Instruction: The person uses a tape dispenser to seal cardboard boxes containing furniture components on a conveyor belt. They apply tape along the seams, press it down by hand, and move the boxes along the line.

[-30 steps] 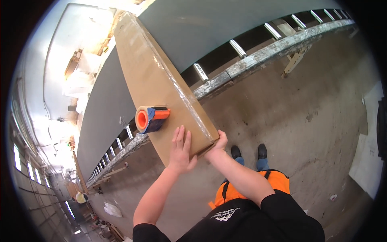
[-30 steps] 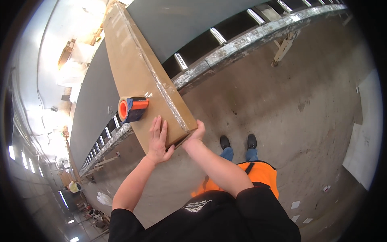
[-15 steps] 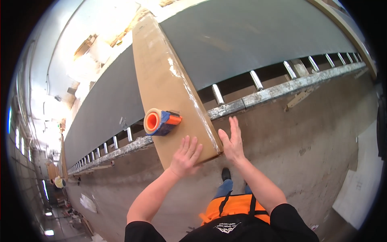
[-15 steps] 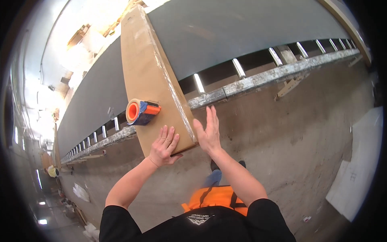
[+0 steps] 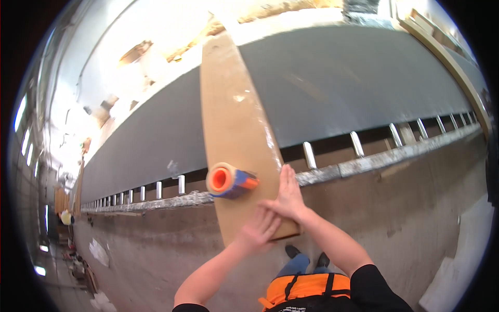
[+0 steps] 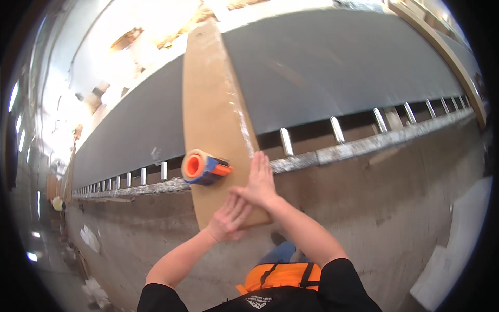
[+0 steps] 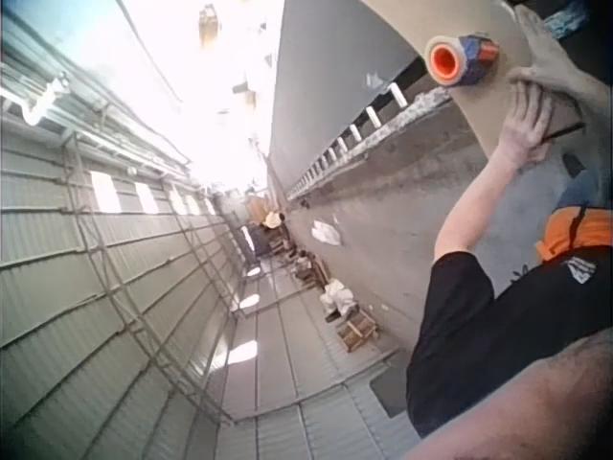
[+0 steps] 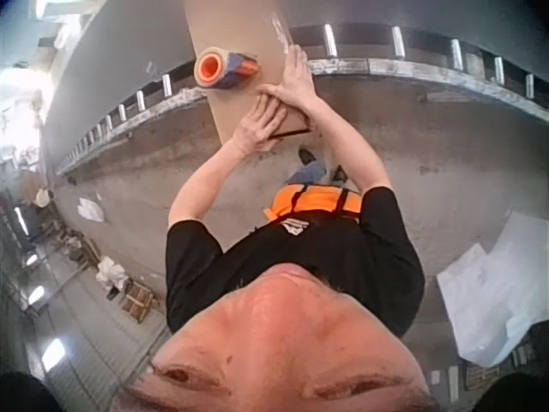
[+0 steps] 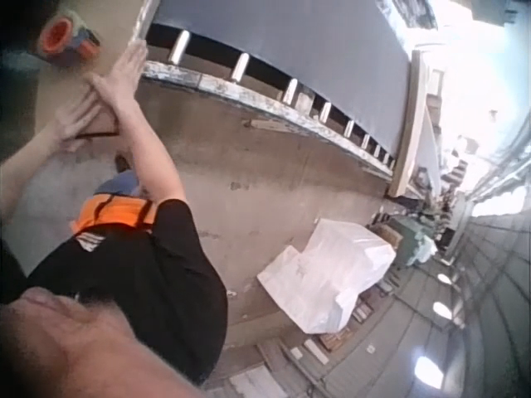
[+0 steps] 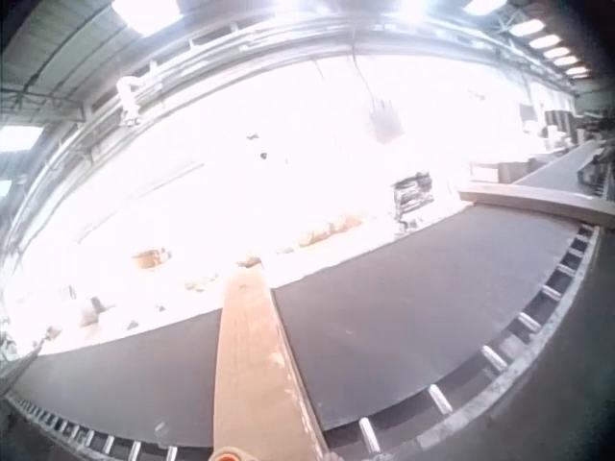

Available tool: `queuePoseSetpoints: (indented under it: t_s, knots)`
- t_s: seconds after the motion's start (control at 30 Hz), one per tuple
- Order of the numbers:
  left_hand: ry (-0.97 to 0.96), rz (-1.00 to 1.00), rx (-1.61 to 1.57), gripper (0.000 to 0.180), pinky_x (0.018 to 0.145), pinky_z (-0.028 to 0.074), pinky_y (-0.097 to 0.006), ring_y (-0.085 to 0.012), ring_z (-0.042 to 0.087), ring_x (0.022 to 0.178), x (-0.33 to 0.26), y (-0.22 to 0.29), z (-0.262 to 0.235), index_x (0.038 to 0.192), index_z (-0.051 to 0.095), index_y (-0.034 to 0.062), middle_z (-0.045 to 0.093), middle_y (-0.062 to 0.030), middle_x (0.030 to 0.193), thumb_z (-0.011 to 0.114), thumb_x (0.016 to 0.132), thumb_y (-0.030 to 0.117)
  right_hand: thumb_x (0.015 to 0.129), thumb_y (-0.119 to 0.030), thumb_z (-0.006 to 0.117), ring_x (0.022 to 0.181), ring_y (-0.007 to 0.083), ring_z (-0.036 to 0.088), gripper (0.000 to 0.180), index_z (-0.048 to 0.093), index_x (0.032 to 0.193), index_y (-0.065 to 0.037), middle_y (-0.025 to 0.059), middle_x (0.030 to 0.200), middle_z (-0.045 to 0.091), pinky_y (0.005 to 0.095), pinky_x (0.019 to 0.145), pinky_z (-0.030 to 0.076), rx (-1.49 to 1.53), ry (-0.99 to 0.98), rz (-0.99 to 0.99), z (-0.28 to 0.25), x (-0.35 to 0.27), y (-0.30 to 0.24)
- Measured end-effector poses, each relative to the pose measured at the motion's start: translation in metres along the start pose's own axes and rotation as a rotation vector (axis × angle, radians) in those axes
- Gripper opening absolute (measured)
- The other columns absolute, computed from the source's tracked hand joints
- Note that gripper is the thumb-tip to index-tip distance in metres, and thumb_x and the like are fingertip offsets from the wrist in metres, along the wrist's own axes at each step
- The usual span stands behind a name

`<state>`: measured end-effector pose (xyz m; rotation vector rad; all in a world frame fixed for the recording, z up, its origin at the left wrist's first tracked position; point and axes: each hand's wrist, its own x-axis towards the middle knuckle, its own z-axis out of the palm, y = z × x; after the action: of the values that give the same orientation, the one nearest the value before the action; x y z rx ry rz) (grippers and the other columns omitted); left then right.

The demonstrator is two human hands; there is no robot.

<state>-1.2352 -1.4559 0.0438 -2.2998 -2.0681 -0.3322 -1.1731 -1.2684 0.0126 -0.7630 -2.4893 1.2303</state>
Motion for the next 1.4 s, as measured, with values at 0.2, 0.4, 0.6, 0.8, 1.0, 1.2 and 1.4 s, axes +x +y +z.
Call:
queuePoseSetpoints:
  t_s: [0.2, 0.4, 0.6, 0.8, 1.0, 1.2, 1.4]
  knots:
    - [0.065, 0.039, -0.184, 0.104, 0.122, 0.017, -0.054, -0.0443, 0.025, 0.146, -0.008, 0.0, 0.026, 0.147, 0.038, -0.0011, 0.029, -0.0253, 0.156, 0.079, 0.057, 0.032, 0.07, -0.008, 0.08, 0.11, 0.0293, 0.061, 0.084, 0.034, 0.14, -0.002, 0.0171, 0.128, 0.053, 0.0431, 0.096, 0.051, 0.791, -0.235, 0.098, -0.004, 0.132, 0.016]
    - [0.236, 0.052, -0.194, 0.102, 0.119, 0.021, -0.06, -0.0508, 0.027, 0.143, -0.03, 0.005, 0.031, 0.145, 0.037, -0.0053, 0.03, -0.0307, 0.154, 0.074, 0.054, 0.026, 0.069, -0.001, 0.074, 0.128, 0.0281, 0.048, 0.103, 0.016, 0.154, 0.0, 0.0167, 0.145, 0.043, 0.037, 0.109, 0.038, 0.704, -0.169, -0.115, 0.015, 0.178, 0.026]
    - [0.131, 0.055, -0.158, 0.078, 0.115, 0.026, -0.06, -0.0488, 0.033, 0.14, -0.04, -0.002, 0.016, 0.145, 0.041, -0.0029, 0.034, -0.0283, 0.152, 0.054, 0.075, 0.03, 0.087, -0.011, 0.073, 0.13, 0.0282, 0.045, 0.092, 0.011, 0.153, 0.008, 0.0222, 0.146, 0.042, 0.0341, 0.109, 0.036, 0.749, -0.195, -0.036, 0.032, 0.342, 0.045]
    - [0.218, 0.017, -0.247, 0.053, 0.109, 0.038, -0.058, -0.0476, 0.045, 0.133, -0.033, -0.008, 0.017, 0.139, 0.051, 0.0005, 0.045, -0.026, 0.147, 0.033, 0.092, 0.016, 0.088, -0.011, 0.072, 0.123, 0.0291, 0.052, 0.09, 0.012, 0.154, 0.004, 0.0223, 0.141, 0.047, 0.0348, 0.104, 0.042, 0.586, -0.062, -0.094, 0.043, 0.489, 0.059]
    - [0.218, 0.014, -0.203, 0.045, 0.108, 0.039, -0.058, -0.0475, 0.046, 0.132, -0.034, -0.013, 0.012, 0.138, 0.053, 0.0025, 0.048, -0.0246, 0.145, 0.042, 0.101, 0.025, 0.086, -0.011, 0.074, 0.119, 0.029, 0.056, 0.089, 0.018, 0.153, 0.004, 0.0223, 0.138, 0.051, 0.036, 0.1, 0.046, 0.719, -0.168, -0.07, 0.043, 0.571, 0.054]
    - [0.217, 0.059, -0.104, 0.048, 0.109, 0.038, -0.059, -0.0486, 0.044, 0.133, -0.04, -0.02, 0.01, 0.139, 0.051, 0.0014, 0.046, -0.0252, 0.146, 0.043, 0.099, 0.027, 0.088, -0.017, 0.074, 0.117, 0.0274, 0.057, 0.079, 0.029, 0.149, 0.004, 0.0198, 0.135, 0.054, 0.0351, 0.099, 0.047, 0.673, -0.131, -0.06, 0.053, 0.596, 0.071]
    - [0.216, 0.066, -0.181, 0.053, 0.108, 0.038, -0.061, -0.0497, 0.043, 0.134, -0.051, -0.021, 0.005, 0.142, 0.048, -0.0013, 0.042, -0.0282, 0.148, 0.04, 0.1, 0.031, 0.096, -0.018, 0.058, 0.118, 0.0283, 0.059, 0.056, 0.036, 0.146, -0.001, 0.0161, 0.135, 0.056, 0.0378, 0.099, 0.049, 0.997, -0.461, 0.095, 0.042, 0.51, 0.057]
